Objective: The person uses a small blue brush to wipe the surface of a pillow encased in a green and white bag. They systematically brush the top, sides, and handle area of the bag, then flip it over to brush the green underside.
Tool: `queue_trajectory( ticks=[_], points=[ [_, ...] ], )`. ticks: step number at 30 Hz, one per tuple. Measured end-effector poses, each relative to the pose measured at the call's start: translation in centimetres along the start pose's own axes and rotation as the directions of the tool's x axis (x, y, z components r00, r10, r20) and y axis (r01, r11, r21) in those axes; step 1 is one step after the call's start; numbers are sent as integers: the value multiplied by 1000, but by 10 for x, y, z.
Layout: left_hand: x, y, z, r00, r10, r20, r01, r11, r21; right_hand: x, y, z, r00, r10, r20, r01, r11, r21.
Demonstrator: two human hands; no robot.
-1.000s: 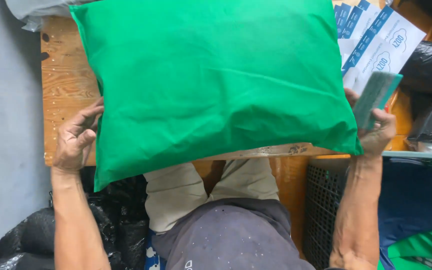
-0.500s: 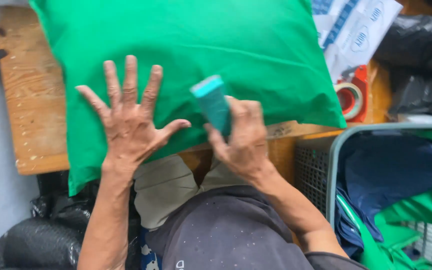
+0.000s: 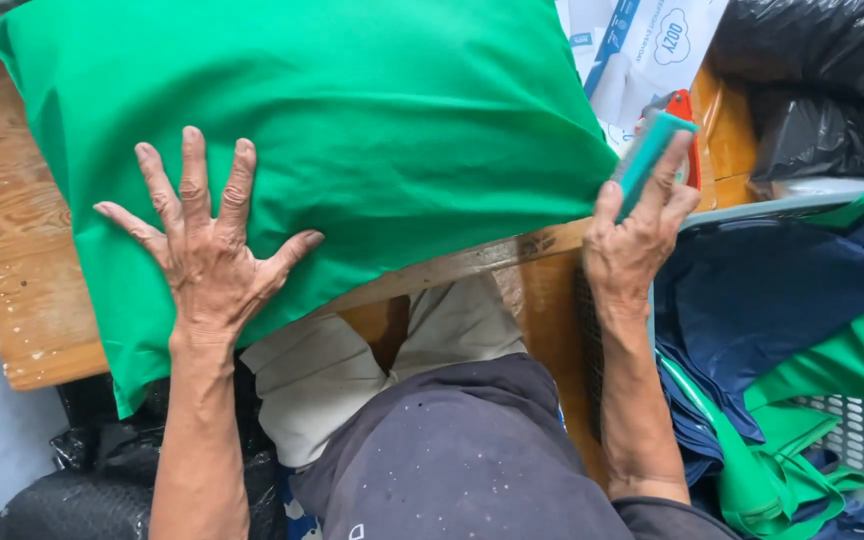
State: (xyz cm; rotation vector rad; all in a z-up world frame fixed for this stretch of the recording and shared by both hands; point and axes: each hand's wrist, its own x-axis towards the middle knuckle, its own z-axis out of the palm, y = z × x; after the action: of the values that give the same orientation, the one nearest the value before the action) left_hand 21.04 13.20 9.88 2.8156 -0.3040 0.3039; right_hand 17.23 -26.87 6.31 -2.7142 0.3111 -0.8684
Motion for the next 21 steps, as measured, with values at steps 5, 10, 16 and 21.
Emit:
queue_trajectory(
  ticks=[5, 10, 16, 21],
  points=[
    [6, 0, -9, 999, 4, 37, -4, 1000, -21, -52, -70, 18, 997, -1, -77, 18, 975, 222],
    [7, -12, -6, 1000, 24, 18, -24, 1000, -20, -91, -120, 73, 864, -503, -23, 481, 812, 331],
    [8, -17, 3, 1000, 13, 17, -12, 1000, -21, -25, -10, 27, 989, -118, -93, 132, 976, 175],
    [-3, -17, 9, 1000, 18, 10, -18, 1000, -16, -40, 21, 14, 1000, 1, 25, -12, 902, 431]
  ],
)
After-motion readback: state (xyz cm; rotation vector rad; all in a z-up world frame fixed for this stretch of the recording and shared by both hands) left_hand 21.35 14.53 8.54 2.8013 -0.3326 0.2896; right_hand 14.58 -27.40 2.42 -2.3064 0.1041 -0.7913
